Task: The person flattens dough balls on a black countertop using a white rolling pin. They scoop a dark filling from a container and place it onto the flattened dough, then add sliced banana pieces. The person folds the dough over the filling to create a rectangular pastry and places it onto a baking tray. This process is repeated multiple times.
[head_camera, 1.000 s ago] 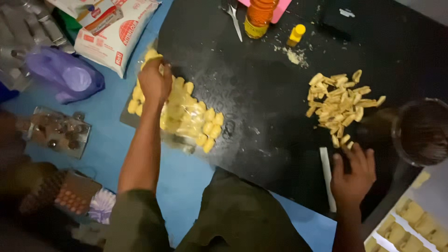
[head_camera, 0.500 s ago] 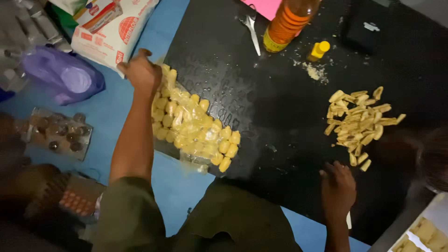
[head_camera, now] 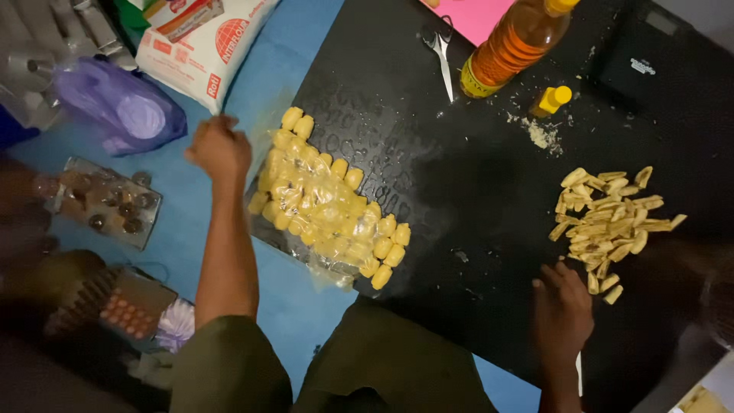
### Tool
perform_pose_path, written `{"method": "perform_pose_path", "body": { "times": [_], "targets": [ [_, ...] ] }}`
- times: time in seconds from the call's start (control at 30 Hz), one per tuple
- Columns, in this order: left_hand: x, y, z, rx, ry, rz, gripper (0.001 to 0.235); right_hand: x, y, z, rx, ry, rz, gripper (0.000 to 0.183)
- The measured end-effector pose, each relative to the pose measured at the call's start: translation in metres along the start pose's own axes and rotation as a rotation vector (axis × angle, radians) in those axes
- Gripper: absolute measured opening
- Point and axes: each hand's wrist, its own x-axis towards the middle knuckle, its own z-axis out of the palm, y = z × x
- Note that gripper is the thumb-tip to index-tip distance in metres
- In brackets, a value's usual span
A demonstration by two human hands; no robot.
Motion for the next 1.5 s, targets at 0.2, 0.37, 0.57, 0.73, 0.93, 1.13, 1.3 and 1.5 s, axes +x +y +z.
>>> {"method": "perform_pose_path", "body": {
  "times": [0.2, 0.37, 0.57, 0.73, 0.93, 1.13, 1.3, 1.5],
  "targets": [
    [0.015, 0.089, -0.011, -0.081, -0.358, 0.22, 0.051, -0.002, -0.005, 0.0, 0.106, 0.05, -0.139, 0.03],
    [0.039, 0.058, 0.074, -0.005, -0.161, 0.394, 0.036, -0.02, 0.009, -0.007, 0.137, 0.089, -0.033, 0.032],
    [0.018, 0.072, 0.031, -0.143, 0.319, 0.496, 0.015, -0.039, 0.012, -0.041, 0.225, 0.084, 0.172, 0.027],
    [-0.154, 0.21, -0.04, -0.432, -0.107, 0.639, 0.022, -0.062, 0.057, -0.033, 0.337, 0.188, 0.146, 0.026],
    [-0.37, 0.286, 0.044, -0.279, -0.461, 1.172, 0.022, -0.097, 0.091, -0.019, 0.365, 0.226, 0.165, 0.027],
    [-0.41, 0.316, 0.025, -0.305, -0.378, 1.137, 0.043, -0.123, 0.123, -0.02, 0.402, 0.258, 0.235, 0.027],
    [-0.433, 0.353, 0.019, -0.284, -0.498, 1.201, 0.069, -0.128, 0.143, -0.031, 0.473, 0.236, 0.319, 0.025],
    [-0.431, 0.369, 0.029, -0.058, -0.569, 1.217, 0.089, -0.124, 0.154, -0.036, 0.425, 0.195, 0.315, 0.031]
  ]
}}
